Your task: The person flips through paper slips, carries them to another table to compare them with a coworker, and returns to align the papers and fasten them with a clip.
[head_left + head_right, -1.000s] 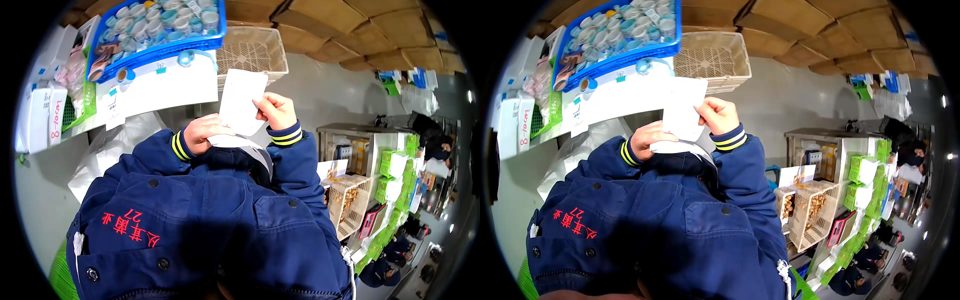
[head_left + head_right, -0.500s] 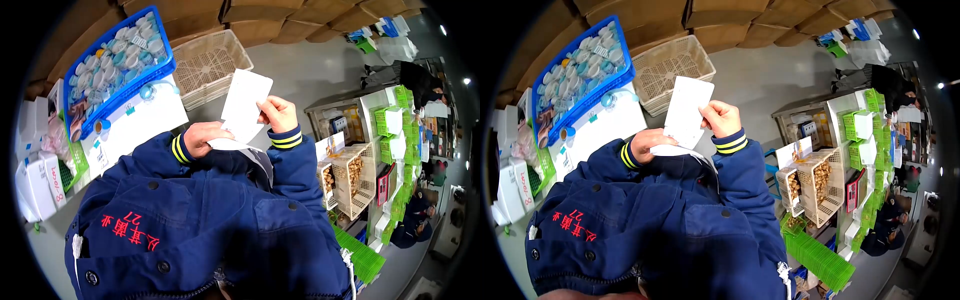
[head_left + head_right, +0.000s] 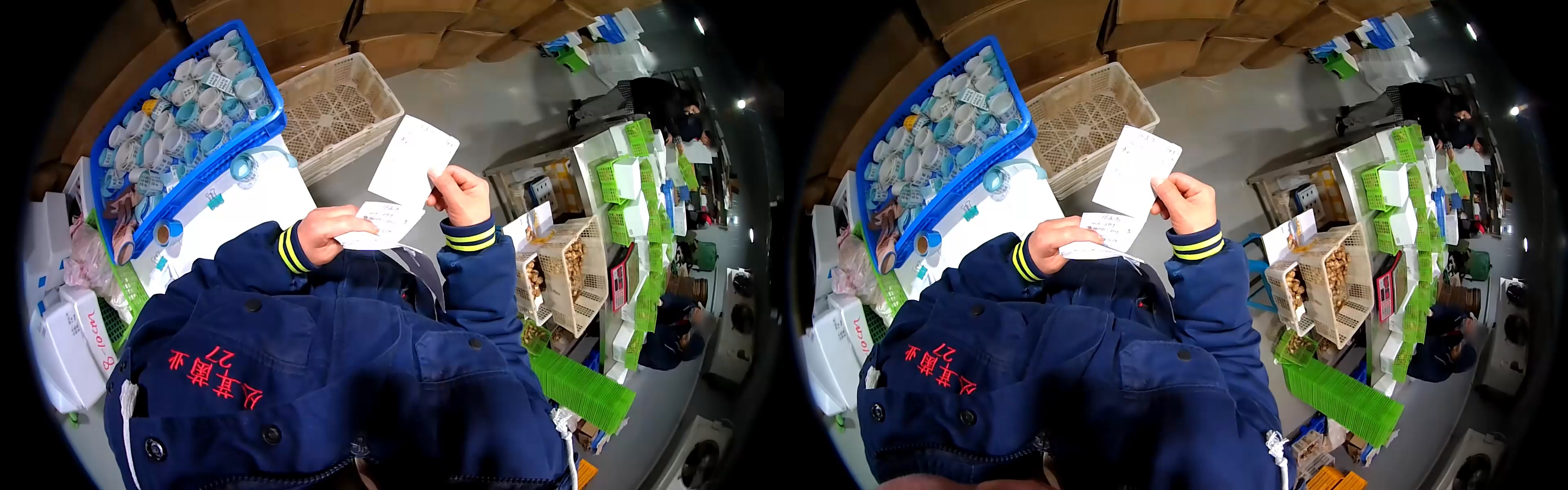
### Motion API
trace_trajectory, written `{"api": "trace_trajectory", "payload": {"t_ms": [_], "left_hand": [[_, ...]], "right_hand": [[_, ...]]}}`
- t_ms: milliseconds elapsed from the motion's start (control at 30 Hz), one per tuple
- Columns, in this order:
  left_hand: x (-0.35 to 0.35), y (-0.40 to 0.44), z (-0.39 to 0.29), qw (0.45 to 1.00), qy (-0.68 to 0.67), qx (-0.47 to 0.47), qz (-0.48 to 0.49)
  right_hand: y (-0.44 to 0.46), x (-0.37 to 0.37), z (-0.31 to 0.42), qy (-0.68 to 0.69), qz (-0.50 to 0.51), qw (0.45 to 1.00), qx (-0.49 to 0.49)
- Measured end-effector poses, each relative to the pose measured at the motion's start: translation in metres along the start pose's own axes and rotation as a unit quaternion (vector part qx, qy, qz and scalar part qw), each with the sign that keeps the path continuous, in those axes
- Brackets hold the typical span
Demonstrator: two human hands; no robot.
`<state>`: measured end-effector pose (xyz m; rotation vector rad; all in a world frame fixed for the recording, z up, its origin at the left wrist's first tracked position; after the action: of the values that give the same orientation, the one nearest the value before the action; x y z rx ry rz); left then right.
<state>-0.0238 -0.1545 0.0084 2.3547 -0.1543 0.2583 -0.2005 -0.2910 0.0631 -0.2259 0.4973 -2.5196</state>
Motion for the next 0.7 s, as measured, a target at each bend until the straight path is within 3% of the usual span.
{"api": "trace_trajectory", "payload": {"t_ms": [700], "left_hand": [[-0.006, -0.006, -0.007, 0.998, -0.057, 0.013, 0.035]], "right_hand": [[-0.034, 0.001, -0.002, 0.045, -0.069, 0.996, 0.033]]}}
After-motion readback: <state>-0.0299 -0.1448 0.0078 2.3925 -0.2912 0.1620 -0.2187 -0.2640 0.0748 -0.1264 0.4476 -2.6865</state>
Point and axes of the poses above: each hand's wrist, its own y-axis towards the middle knuckle, its own x-axis out of the back of the hand, z = x × y, the point moved 1 cm from there along y, towards the middle knuckle, and after that the axes turned 11 degrees about -x, right-handed, at the moved point
